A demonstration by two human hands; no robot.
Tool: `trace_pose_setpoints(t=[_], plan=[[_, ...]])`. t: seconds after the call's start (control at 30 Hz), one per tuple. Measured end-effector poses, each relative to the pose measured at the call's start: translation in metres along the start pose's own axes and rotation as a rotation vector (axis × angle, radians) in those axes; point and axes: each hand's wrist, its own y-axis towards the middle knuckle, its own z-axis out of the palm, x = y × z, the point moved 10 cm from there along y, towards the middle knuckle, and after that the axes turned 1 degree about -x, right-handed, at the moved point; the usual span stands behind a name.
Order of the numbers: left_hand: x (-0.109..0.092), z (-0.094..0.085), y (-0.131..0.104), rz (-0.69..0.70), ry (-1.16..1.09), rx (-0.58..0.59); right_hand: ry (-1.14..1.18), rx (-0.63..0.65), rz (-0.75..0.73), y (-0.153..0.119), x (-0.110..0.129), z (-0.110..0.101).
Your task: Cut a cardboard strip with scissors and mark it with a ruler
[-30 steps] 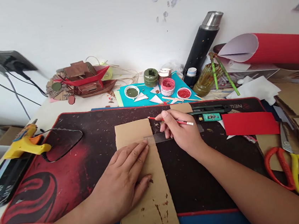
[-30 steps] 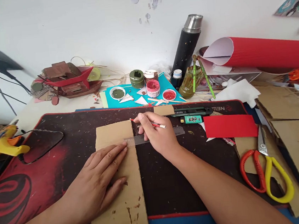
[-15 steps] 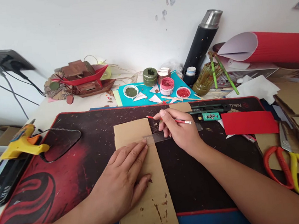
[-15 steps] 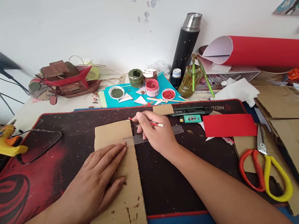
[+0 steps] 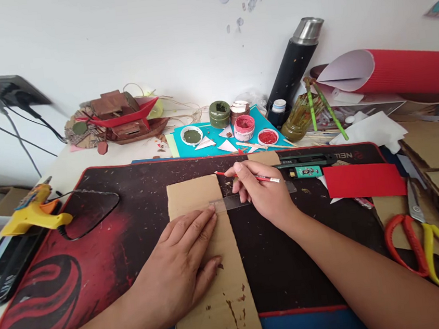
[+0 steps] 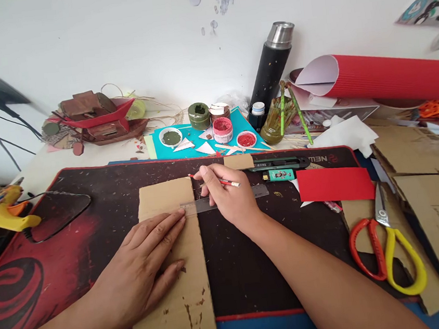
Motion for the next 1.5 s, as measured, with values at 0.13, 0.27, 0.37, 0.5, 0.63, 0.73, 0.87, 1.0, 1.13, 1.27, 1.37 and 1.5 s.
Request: trace_pose_setpoints(t=[0.13,0.27,0.37,0.5,0.63,0.73,0.87,1.0,1.13,1.27,1.37,1.5], plan=[[-0.0005,-0.0002,0.0002,0.004,0.008,-0.002,-0.003,-0.005,0.007,0.0000,-0.0006,-0.0007],[-0.0004,0.0001,0.0000,0.002,0.010,0.001,-0.003,-0.007,0.013,-0.0003,-0.0015,-0.0009],[0.0001,0.0002,-0.0004,-0.007,0.002,-0.003,-0.006,-0.007,0.017,-0.0005,-0.0017,-0.0010],[0.0010,0.0004,-0.0007,-0.018,-0.006,-0.008,-0.011,-0.006,0.024,-0.0006,-0.0017,-0.0010],[0.0014,0.0007,-0.0007,-0.023,-0.016,-0.004,-0.015,-0.004,0.023,-0.0006,-0.0013,-0.0009],[0.0016,0.0000,-0.0005,-0.028,-0.023,-0.005,-0.015,-0.002,0.027,-0.0005,-0.0018,-0.0008],[0.0006,-0.0006,-0.0004,-0.018,-0.018,-0.005,-0.019,-0.005,0.032,-0.0007,-0.0024,-0.0014],[0.0009,-0.0006,-0.0006,-0.020,-0.027,-0.007,-0.003,0.000,0.023,-0.0008,-0.0018,-0.0012],[0.0009,0.0004,-0.0003,-0.020,-0.039,0.002,-0.009,0.002,0.012,0.0000,-0.0009,-0.0009],[-0.0004,0.0006,0.0000,-0.006,-0.018,0.005,-0.017,0.001,0.013,0.0005,-0.0007,-0.0011],[-0.0007,0.0003,0.0001,0.000,-0.009,0.003,-0.020,0.000,0.013,0.0000,-0.0009,-0.0015],[0.0000,0.0006,-0.0003,-0.005,-0.018,0.012,-0.027,0.003,0.016,-0.0005,-0.0017,-0.0019]])
